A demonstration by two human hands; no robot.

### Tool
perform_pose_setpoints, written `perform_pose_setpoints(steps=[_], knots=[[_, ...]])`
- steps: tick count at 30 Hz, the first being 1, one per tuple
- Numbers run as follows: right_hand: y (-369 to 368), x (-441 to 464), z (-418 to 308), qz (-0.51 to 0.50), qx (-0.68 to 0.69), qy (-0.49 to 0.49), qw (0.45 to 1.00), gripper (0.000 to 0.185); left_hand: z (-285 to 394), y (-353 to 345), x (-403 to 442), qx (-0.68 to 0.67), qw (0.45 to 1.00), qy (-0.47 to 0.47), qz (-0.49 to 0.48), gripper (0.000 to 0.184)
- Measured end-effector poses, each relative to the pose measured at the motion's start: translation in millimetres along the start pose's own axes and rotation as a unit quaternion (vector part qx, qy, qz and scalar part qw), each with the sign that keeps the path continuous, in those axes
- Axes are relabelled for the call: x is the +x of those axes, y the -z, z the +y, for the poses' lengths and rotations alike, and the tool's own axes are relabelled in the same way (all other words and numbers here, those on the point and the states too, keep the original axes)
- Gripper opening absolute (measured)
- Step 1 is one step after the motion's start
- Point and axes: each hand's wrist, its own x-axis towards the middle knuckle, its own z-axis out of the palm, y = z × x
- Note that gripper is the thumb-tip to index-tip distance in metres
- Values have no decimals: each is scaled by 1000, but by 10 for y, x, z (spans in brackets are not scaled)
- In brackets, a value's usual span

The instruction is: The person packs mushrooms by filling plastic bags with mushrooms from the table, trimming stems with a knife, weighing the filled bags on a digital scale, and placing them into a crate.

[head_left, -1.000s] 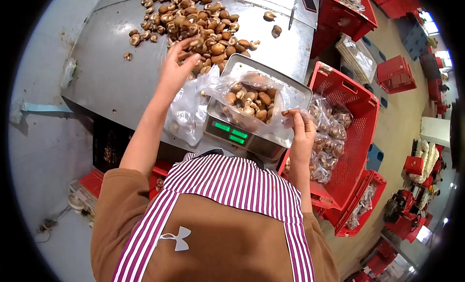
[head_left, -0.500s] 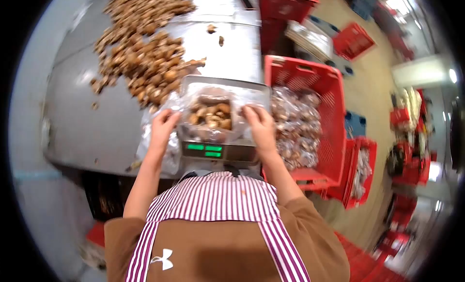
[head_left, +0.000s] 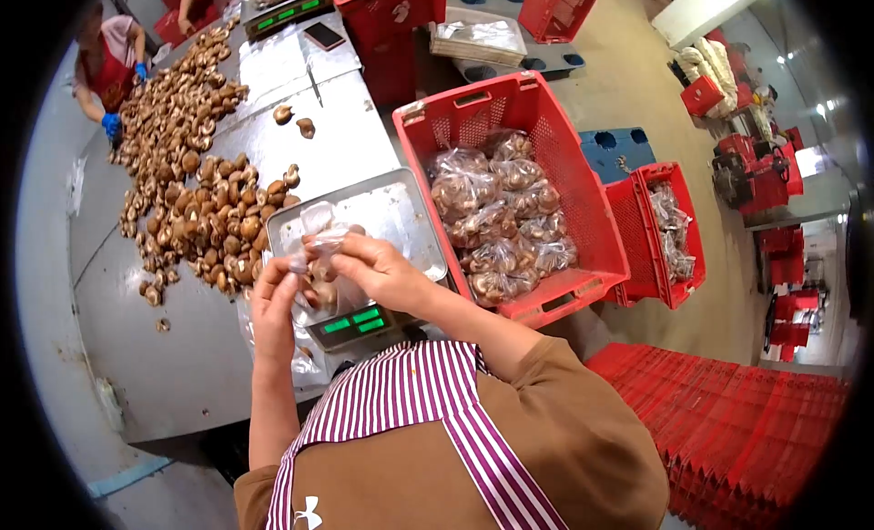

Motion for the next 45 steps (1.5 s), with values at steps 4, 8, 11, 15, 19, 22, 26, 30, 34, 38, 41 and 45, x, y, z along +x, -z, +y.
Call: perform_pose_setpoints(steps=[4, 8, 11, 15, 19, 22, 26, 30, 34, 38, 41, 45], knots=[[78, 235, 29, -103, -52, -59, 992, 28, 23, -132, -49, 35, 991, 65, -113, 16], [246, 315, 143, -91, -205, 69, 972, 17, -40, 227, 201, 57, 998, 17, -34, 11], [353, 273, 361, -118, -286, 64, 949, 11, -266, 406, 392, 282, 959, -37, -4, 13], [283, 78, 435, -153, -369, 112, 910, 13, -647, 615, 712, 550, 823, -144, 3, 11], [209, -66, 447, -163, -417, 132, 884, 16, -718, 574, 870, 545, 825, -136, 55, 19], [283, 1, 432, -104, -440, 51, 890, 15, -459, 408, 809, 456, 882, -101, 68, 21], [322, 103, 548, -77, -445, 74, 889, 13, -314, 363, 748, 511, 841, -179, 8, 14], [283, 207, 557, -54, -411, 86, 906, 12, -341, 407, 707, 584, 788, -196, -8, 11], [219, 312, 461, -26, -380, 82, 921, 11, -175, 267, 642, 382, 917, -107, 38, 12], [167, 382, 284, -35, -318, 74, 945, 12, 93, 139, 557, 73, 996, -44, 15, 18], [183, 420, 193, -44, -325, 87, 941, 11, 37, 158, 597, 4, 1000, -26, -1, 19], [134, 82, 522, -121, -449, 171, 869, 9, -229, 576, 978, -206, 956, 121, 168, 18]])
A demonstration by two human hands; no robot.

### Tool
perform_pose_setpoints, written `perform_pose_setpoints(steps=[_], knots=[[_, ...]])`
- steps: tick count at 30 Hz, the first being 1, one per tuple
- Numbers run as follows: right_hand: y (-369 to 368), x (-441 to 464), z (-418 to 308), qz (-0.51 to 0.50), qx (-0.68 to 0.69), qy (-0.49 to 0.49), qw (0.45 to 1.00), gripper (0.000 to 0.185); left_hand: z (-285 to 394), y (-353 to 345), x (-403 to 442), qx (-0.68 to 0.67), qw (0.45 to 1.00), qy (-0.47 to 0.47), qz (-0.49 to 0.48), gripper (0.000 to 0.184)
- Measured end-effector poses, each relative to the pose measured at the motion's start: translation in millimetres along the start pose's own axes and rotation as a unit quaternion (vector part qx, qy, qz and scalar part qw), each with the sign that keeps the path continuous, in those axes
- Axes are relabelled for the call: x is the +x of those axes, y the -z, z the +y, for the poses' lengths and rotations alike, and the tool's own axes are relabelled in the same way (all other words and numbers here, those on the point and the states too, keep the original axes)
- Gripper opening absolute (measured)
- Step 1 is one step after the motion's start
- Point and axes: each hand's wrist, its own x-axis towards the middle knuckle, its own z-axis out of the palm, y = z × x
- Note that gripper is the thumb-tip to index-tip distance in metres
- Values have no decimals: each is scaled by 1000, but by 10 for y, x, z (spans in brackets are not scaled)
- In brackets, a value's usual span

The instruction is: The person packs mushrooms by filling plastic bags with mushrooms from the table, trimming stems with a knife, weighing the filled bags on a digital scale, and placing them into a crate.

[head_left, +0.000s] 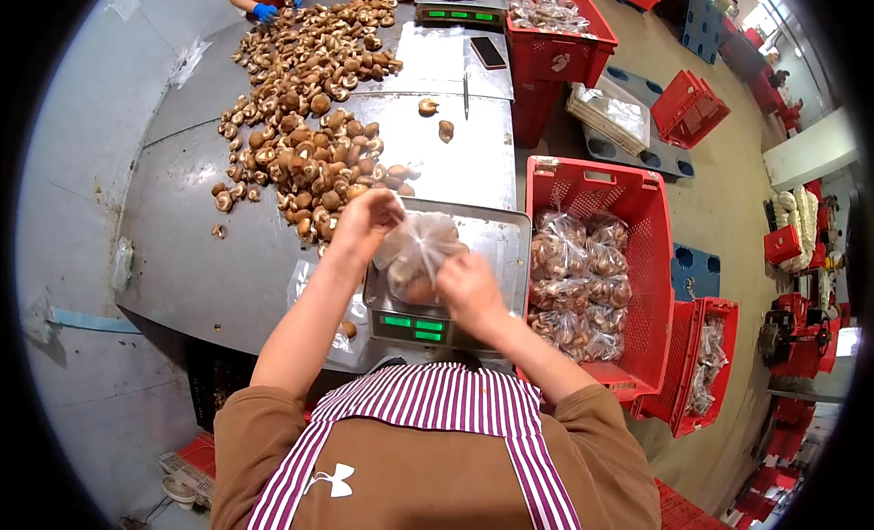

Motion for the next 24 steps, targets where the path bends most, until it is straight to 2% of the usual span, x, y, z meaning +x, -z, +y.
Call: perform_pose_setpoints(steps=[1, 3, 5, 7, 8, 9, 10, 11, 12, 13, 15, 17, 19, 21, 24], knots=[[-87, -112, -26, -19, -28, 63, 997, 9, -94, 235, 240, -77, 995, 61, 16, 16], [119, -33, -88, -58, -41, 70, 995, 8, -248, 315, 302, -157, 977, 131, 57, 14], [177, -20, -112, -20, 48, 7, 999, 6, -224, 344, 256, -157, 979, 124, 45, 18], [126, -15, -62, 15, 99, -29, 995, 7, -131, 314, 106, -108, 992, 34, -54, 18], [148, 39, -81, 24, 345, -211, 914, 12, -54, 228, -64, -49, 995, 11, -87, 19], [149, 108, -84, 33, 557, -370, 743, 17, -38, 148, -198, -16, 998, -1, -63, 19], [57, 166, -3, 67, 587, -312, 745, 25, -54, 177, -276, 52, 994, -22, -98, 19], [59, 251, -12, 71, 587, -311, 744, 25, -47, 150, -400, 120, 983, -41, -132, 20], [78, 333, -33, 74, 616, -325, 714, 26, -80, 86, -553, 216, 969, -62, -102, 23], [87, 396, -35, 79, 643, -338, 683, 28, -69, 30, -661, 205, 969, -81, -108, 26], [20, 414, 56, 86, 644, -339, 681, 28, -55, 34, -733, 217, 965, -75, -128, 17], [-59, 407, 79, 55, 613, -366, 698, 27, -98, -9, -754, 231, 959, -105, -125, 18], [-67, 406, 52, 72, 608, -364, 701, 26, -119, -53, -753, 214, 967, -101, -92, 20], [-93, 419, 68, 78, 618, -309, 718, 26, -133, -122, -787, 230, 962, -120, -86, 19], [-64, 414, 86, 82, 625, -295, 718, 27, -186, -302, -870, 229, 959, -143, -81, 19]])
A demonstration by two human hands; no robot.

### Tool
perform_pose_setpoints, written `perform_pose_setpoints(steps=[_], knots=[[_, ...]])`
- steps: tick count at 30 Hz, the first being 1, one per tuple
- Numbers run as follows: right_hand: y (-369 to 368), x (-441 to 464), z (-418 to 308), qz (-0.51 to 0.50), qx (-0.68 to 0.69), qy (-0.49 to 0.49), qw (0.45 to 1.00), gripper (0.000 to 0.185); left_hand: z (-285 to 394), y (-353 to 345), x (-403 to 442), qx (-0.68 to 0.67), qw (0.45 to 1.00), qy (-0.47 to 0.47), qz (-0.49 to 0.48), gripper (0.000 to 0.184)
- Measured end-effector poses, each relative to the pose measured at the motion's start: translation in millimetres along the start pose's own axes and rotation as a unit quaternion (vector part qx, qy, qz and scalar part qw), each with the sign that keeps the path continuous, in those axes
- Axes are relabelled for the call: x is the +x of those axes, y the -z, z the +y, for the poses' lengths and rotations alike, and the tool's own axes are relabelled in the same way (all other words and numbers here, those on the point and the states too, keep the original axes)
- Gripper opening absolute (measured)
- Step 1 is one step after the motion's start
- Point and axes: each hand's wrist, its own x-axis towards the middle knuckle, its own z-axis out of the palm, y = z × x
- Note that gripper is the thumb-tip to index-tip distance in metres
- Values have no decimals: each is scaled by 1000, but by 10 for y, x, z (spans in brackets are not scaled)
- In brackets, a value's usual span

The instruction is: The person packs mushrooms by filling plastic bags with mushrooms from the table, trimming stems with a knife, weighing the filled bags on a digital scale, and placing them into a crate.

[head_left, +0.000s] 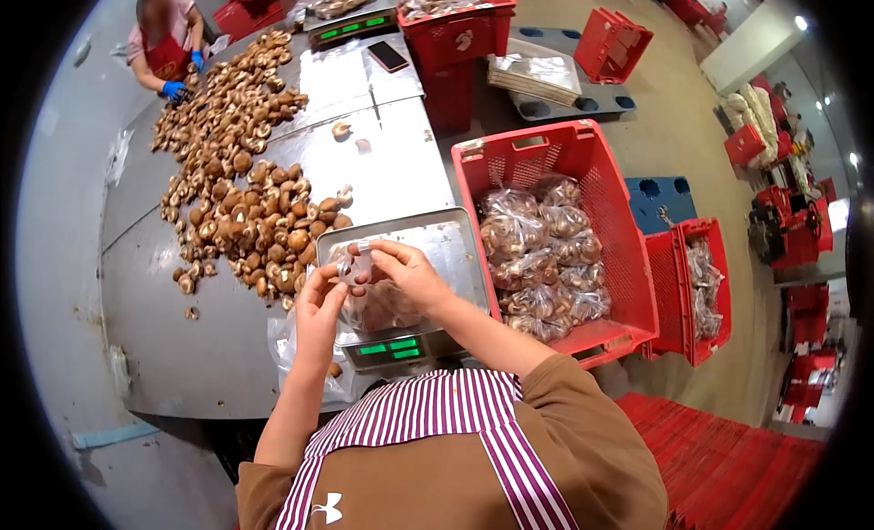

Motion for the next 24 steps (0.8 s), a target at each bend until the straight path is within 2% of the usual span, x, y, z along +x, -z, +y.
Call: perform_pose_setpoints(steps=[3, 5, 7, 9, 10, 11, 12, 13, 14, 15, 16, 17, 18, 20, 21, 23, 24], knots=[[-5, -12, -9, 9, -3, 15, 1000, 27, -82, -27, -29, 5, 1000, 11, -21, 20], [25, 9, 26, -28, -66, 20, 997, 28, -115, -58, -37, 29, 994, 51, -89, 19], [80, -32, 39, -24, -110, 50, 992, 26, -129, 12, -25, 98, 982, 51, -152, 18], [206, -55, 12, -52, -110, -74, 990, 25, -140, 215, 102, 66, 990, 68, -102, 19], [260, -79, 4, -25, -232, -47, 971, 23, 1, 280, 228, -39, 991, 83, -97, 16], [301, -124, 5, -20, -231, -47, 972, 23, 101, 400, 365, -154, 981, 118, -17, 18], [334, -173, 10, -42, -401, 149, 903, 20, 111, 540, 534, -307, 939, 155, 10, 25], [352, -229, 19, -62, -543, 332, 769, 17, 65, 658, 661, -451, 871, 188, 39, 35], [166, -405, -81, -93, -571, 337, 742, 15, -107, 738, 755, -447, 872, 197, 34, 37], [76, -515, 0, -101, -569, 323, 749, 16, -235, 775, 833, -442, 873, 204, 28, 40], [78, -549, -5, -112, -571, 279, 764, 19, -101, 466, 721, -359, 914, 181, 55, 40], [99, -588, -21, -123, -571, 233, 778, 24, -97, 367, 650, -311, 940, 141, 11, 41], [124, -587, -58, -121, -572, 232, 777, 24, -69, 252, 564, -260, 960, 102, -30, 40], [169, -556, -127, 41, -525, 251, 812, 39, 37, -37, 336, -134, 984, 36, -109, 38], [183, -546, -106, 41, -524, 249, 813, 39, 102, -202, 198, -60, 987, 10, -147, 37], [226, -497, -57, 132, -586, 283, 748, 51, 251, -506, -26, -14, 965, -1, -262, 36], [263, -501, -134, 128, -607, 297, 726, 42, 303, -603, -59, 47, 941, -59, -330, 37]])
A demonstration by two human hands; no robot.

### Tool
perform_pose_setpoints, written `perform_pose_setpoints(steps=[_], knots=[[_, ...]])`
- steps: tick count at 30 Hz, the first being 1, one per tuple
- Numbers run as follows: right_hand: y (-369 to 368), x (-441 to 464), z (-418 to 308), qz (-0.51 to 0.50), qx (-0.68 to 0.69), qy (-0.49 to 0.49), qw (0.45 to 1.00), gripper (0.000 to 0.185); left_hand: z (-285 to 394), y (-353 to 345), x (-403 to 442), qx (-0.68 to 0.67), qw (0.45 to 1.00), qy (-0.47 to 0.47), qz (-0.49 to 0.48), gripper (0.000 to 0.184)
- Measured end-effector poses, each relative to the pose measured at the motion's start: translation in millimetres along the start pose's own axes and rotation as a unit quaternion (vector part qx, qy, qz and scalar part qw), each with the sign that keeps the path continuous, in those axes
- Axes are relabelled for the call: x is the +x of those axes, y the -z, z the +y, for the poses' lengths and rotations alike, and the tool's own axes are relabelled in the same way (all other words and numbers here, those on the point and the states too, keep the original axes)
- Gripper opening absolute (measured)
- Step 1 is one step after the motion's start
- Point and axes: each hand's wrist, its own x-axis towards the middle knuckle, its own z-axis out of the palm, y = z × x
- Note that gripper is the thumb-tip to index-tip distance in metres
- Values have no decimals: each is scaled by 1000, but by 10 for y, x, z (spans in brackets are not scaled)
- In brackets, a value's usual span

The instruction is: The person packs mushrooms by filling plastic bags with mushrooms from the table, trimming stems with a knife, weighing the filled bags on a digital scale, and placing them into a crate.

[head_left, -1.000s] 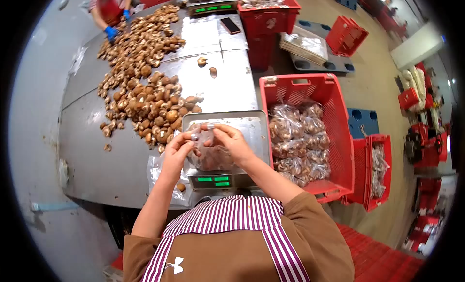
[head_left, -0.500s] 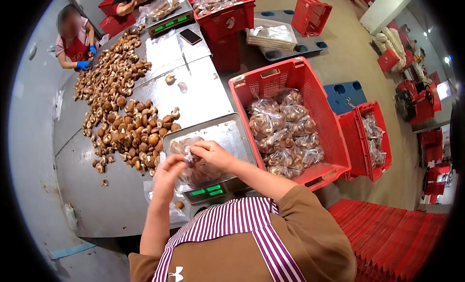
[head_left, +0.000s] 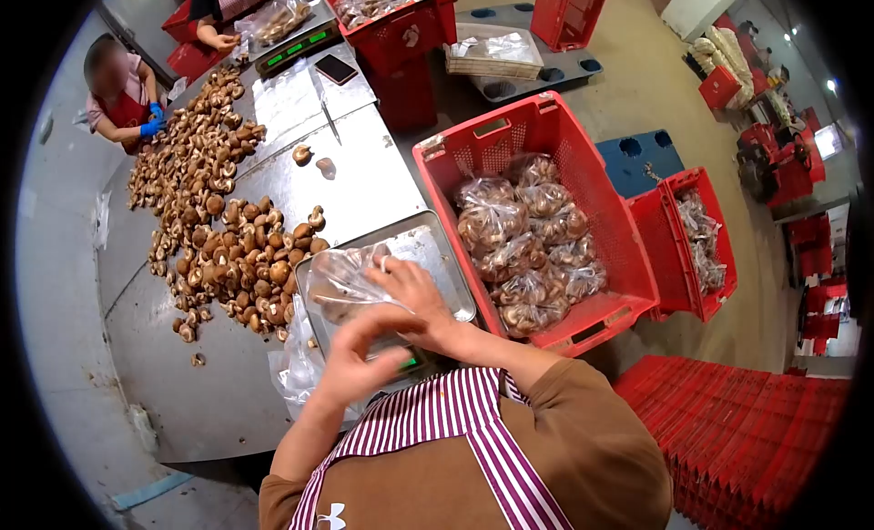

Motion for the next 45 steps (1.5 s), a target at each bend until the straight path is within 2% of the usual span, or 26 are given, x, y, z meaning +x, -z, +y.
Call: perform_pose_setpoints(steps=[1, 2, 3, 5, 6, 7, 8, 9, 10, 12, 13, 15, 17, 18, 19, 21, 23, 28, 30, 31, 33, 35, 36, 39, 41, 45], knots=[[26, 11, 112, 0, 1, -3, 1000, 42, 61, -74, 44, 72, 994, -39, -73, 39], [45, 22, 260, 31, -2, 8, 999, 36, 178, -149, 105, 141, 982, -84, -90, 39], [79, 18, 389, 60, -3, 18, 998, 29, 195, -157, 130, 142, 981, -88, -101, 40], [408, 169, 477, 97, 20, -35, 995, 18, 140, -98, 168, 162, 981, -82, -69, 41], [463, 229, 681, 131, 32, -45, 990, 15, 103, -127, 164, 93, 995, -36, -8, 44], [648, 319, 727, 141, 16, -67, 988, 17, 34, -102, 164, 90, 995, -29, 23, 45], [691, 298, 1022, 116, 14, -136, 984, 20, 24, -75, 151, 101, 994, -26, 39, 44], [892, 373, 1087, 77, -17, -189, 979, 31, 13, -50, 124, 113, 992, -21, 55, 42], [907, 369, 1472, 85, -48, -165, 981, 33, -33, -22, 82, 113, 992, -17, 53, 42], [1006, 449, 1968, 53, -98, -229, 967, 28, -208, 22, 6, 40, 996, 41, 65, 39], [922, 407, 2444, 52, -134, -217, 966, 26, -280, 25, -26, 39, 996, 44, 64, 39], [858, 471, 2873, 39, -74, -224, 971, 30, -420, 21, -75, 9, 992, 92, 91, 36], [590, 414, 3373, 41, -74, -255, 963, 31, -545, 6, -101, -7, 989, 105, 106, 36], [489, 396, 3461, 9, -110, -304, 946, 33, -590, 2, -102, -20, 985, 115, 124, 35], [383, 375, 3496, -24, -144, -351, 925, 34, -616, 6, -100, -22, 985, 119, 124, 35], [202, 219, 3528, -34, -176, -364, 914, 39, -648, 23, -98, -21, 981, 131, 143, 33], [64, 23, 3525, 42, -122, -345, 930, 41, -657, 33, -114, -21, 978, 133, 161, 32], [295, -565, 2903, 52, -182, -384, 904, 52, -727, 114, -220, -28, 958, 197, 208, 32], [386, -910, 2609, 51, -216, -386, 895, 66, -763, 91, -254, -22, 953, 207, 219, 34], [347, -1038, 2488, 6, -226, -435, 871, 80, -765, 70, -255, -25, 954, 208, 214, 34], [299, -1165, 2139, -63, -244, -439, 862, 90, -743, 29, -251, -19, 953, 213, 212, 33], [82, -1251, 2091, -92, -258, -410, 870, 87, -772, -10, -260, -20, 957, 211, 198, 33], [-44, -1239, 2148, -94, -301, -365, 876, 88, -788, -28, -266, -15, 961, 197, 192, 33], [-253, -1000, 2370, -85, -333, -335, 877, 84, -794, -67, -312, -1, 969, 175, 176, 33], [-377, -803, 2605, -52, -323, -342, 881, 77, -750, -81, -369, 12, 965, 171, 199, 33], [-427, -417, 2668, -65, -330, -365, 868, 70, -681, -97, -575, 46, 951, 198, 232, 31]])
